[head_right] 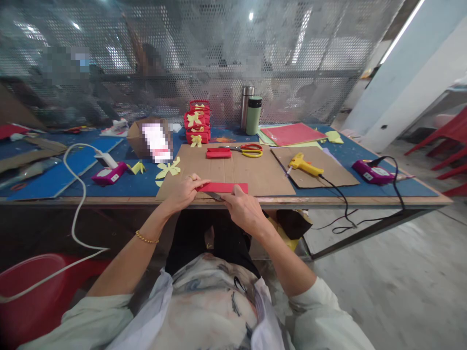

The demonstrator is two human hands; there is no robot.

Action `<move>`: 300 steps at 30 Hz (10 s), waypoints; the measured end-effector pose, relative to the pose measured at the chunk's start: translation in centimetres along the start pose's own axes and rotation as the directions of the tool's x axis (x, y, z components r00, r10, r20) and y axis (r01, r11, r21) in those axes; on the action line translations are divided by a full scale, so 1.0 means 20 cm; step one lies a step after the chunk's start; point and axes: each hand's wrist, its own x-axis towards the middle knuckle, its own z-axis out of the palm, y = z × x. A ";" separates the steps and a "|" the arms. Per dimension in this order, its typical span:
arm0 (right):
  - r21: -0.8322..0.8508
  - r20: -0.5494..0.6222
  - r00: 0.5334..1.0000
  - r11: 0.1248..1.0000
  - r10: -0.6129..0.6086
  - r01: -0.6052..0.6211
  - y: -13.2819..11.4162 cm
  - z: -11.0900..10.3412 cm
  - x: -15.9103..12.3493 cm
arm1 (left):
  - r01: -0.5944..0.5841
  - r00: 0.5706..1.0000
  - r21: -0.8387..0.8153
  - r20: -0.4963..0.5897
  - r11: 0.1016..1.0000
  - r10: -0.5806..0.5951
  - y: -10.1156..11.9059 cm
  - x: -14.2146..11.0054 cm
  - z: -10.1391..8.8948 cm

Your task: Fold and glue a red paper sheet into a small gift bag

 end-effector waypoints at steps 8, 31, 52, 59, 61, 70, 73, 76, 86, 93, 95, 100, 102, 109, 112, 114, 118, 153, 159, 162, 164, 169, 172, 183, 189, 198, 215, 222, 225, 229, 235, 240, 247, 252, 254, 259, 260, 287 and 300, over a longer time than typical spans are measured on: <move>-0.024 0.013 1.000 1.000 0.016 -0.016 -0.05 0.01 0.03 | 0.005 0.999 0.084 -0.043 0.996 -0.001 0.02 -0.06 -0.08; -0.028 -0.035 0.999 0.999 0.013 -0.014 -0.03 0.01 -0.01 | 0.011 0.994 0.459 -0.104 0.889 0.041 0.05 -0.25 0.01; -0.019 -0.072 0.995 0.997 0.075 -0.076 0.04 -0.01 -0.03 | 0.121 0.971 0.567 -0.237 0.815 0.020 0.28 -0.20 0.18; 0.018 -0.076 0.993 0.996 0.089 -0.088 0.06 -0.01 -0.03 | 0.026 0.991 0.427 -0.128 0.904 0.032 0.18 -0.14 0.04; 0.027 -0.085 0.993 0.996 0.083 -0.081 0.06 -0.01 -0.03 | 0.014 0.993 0.364 -0.112 0.931 0.029 0.11 -0.11 -0.01; 0.054 -0.085 0.995 0.997 0.053 -0.049 0.08 0.01 -0.02 | 0.108 0.994 0.174 -0.043 0.979 -0.101 0.04 -0.07 -0.06; 0.062 -0.059 0.997 0.997 0.047 -0.043 0.08 0.00 -0.03 | 0.136 0.991 0.170 -0.029 0.976 -0.133 0.06 -0.06 -0.07; 0.071 -0.047 0.998 0.997 0.032 -0.029 0.08 -0.02 -0.05 | 0.128 0.992 0.170 -0.025 0.977 -0.126 0.07 -0.06 -0.07; 0.034 -0.013 0.998 0.998 0.055 -0.055 0.04 -0.03 -0.01 | 0.116 0.993 0.153 -0.031 0.981 -0.113 0.06 -0.07 -0.07; 0.063 -0.010 1.000 0.998 0.024 -0.023 0.04 -0.02 -0.02 | 0.127 0.991 0.155 -0.065 0.980 -0.118 0.05 -0.07 -0.05; 0.079 -0.012 1.000 0.997 0.014 -0.013 0.05 -0.03 -0.03 | 0.122 0.992 0.151 -0.064 0.981 -0.113 0.05 -0.07 -0.05; 0.025 -0.009 1.000 1.000 0.011 -0.010 0.03 -0.01 -0.01 | 0.099 0.994 0.143 -0.063 0.985 -0.091 0.05 -0.07 -0.06; 0.011 -0.013 1.000 1.000 0.003 -0.003 0.02 0.00 0.01 | 0.095 0.994 0.144 -0.067 0.985 -0.087 0.04 -0.06 -0.06; 0.005 -0.015 1.000 1.000 -0.015 0.015 0.03 0.01 0.01 | 0.071 0.995 0.124 -0.080 0.990 -0.061 0.02 -0.06 -0.05; 0.017 -0.014 1.000 1.000 -0.025 0.025 0.04 0.02 0.01 | 0.064 0.995 0.123 -0.087 0.990 -0.054 0.02 -0.06 -0.05; 0.021 -0.017 1.000 1.000 -0.023 0.023 0.04 0.02 0.01 | 0.061 0.995 0.126 -0.085 0.990 -0.050 0.01 -0.05 -0.05; 0.022 -0.018 1.000 1.000 -0.015 0.015 0.01 0.02 0.03 | 0.050 0.996 0.118 -0.082 0.992 -0.040 0.01 -0.06 -0.06; 0.215 -0.337 0.940 0.969 -0.047 0.125 0.29 -0.10 -0.04 | 0.000 0.995 0.085 -0.104 0.996 0.009 -0.06 -0.07 -0.05; -0.060 -0.345 0.912 0.965 0.221 -0.257 0.61 -0.14 0.09 | -0.034 0.984 0.096 -0.169 0.995 0.050 -0.06 -0.08 -0.03; -0.219 -0.264 0.936 0.930 0.233 -0.294 0.65 -0.12 0.13 | -0.020 0.985 0.090 -0.166 0.996 0.035 -0.03 -0.09 -0.03; -0.258 -0.276 0.938 0.924 0.210 -0.283 0.63 -0.11 0.12 | 0.032 0.990 0.107 -0.139 0.994 -0.017 0.01 -0.09 -0.04; -0.127 -0.186 0.982 0.992 -0.041 0.018 0.51 -0.09 0.15 | 0.149 0.989 0.249 -0.044 0.957 -0.143 0.13 -0.03 -0.04; -0.024 -0.011 0.972 0.972 -0.235 0.235 0.44 -0.08 0.21 | 0.165 0.986 0.353 -0.047 0.921 -0.159 0.19 0.01 -0.01; 0.291 0.218 0.976 0.953 0.025 -0.089 0.47 -0.07 0.38 | 0.204 0.950 0.291 0.172 0.935 -0.261 0.21 0.15 -0.05; 0.404 0.198 0.980 0.911 0.001 -0.082 0.47 -0.06 0.37 | 0.325 0.914 0.117 0.216 0.939 -0.343 0.17 0.18 -0.06; 0.333 -0.035 0.995 0.937 -0.097 0.103 0.52 -0.03 0.42 | 0.214 0.960 0.181 0.144 0.960 -0.241 0.14 0.17 -0.04; 0.449 -0.288 0.955 0.891 0.075 0.065 0.60 0.07 0.66 | 0.206 0.957 0.188 0.168 0.960 -0.238 0.19 0.17 -0.09; 0.429 -0.229 0.971 0.903 0.070 0.036 0.65 0.13 0.65 | 0.115 0.981 0.166 0.138 0.979 -0.139 0.23 0.17 -0.06; 0.422 -0.219 0.973 0.906 0.068 0.032 0.66 0.14 0.66 | 0.103 0.978 0.199 0.159 0.974 -0.136 0.24 0.16 -0.06; 0.407 -0.216 0.974 0.913 0.072 0.023 0.65 0.13 0.67 | 0.057 0.992 0.285 0.088 0.957 -0.086 0.28 0.12 0.00; 0.374 -0.214 0.974 0.927 0.073 0.013 0.64 0.12 0.68 | -0.148 0.988 0.287 0.088 0.947 0.128 0.28 0.00 0.17; 0.390 -0.207 0.976 0.921 0.071 0.016 0.65 0.12 0.68 | -0.202 0.970 0.221 -0.086 0.954 0.225 0.20 -0.13 0.16; 0.416 -0.201 0.978 0.909 0.062 0.028 0.66 0.12 0.67 | 0.037 0.918 0.306 -0.387 0.951 0.089 -0.05 -0.29 -0.21; 0.426 -0.179 0.983 0.903 0.025 0.054 0.66 0.12 0.67 | 0.170 0.918 0.370 -0.395 0.913 -0.011 -0.26 -0.35 -0.40; 0.419 -0.183 0.983 0.906 0.015 0.064 0.67 0.12 0.67 | 0.181 0.934 0.401 -0.356 0.898 -0.029 -0.32 -0.37 -0.42; 0.403 -0.205 0.979 0.913 0.017 0.069 0.67 0.10 0.67 | 0.222 0.944 0.475 -0.324 0.851 -0.066 -0.40 -0.45 -0.45; 0.399 -0.212 0.977 0.915 0.019 0.069 0.66 0.10 0.67 | 0.242 0.944 0.493 -0.318 0.836 -0.085 -0.40 -0.47 -0.46; 0.105 -0.281 0.893 0.913 -0.352 0.393 0.41 0.09 0.24 | 0.061 0.994 0.335 -0.107 0.940 -0.027 0.22 0.07 0.09; 0.217 -0.134 0.947 0.924 -0.291 0.314 0.42 0.03 0.29 | 0.165 0.986 0.425 -0.070 0.890 -0.149 0.30 0.09 0.09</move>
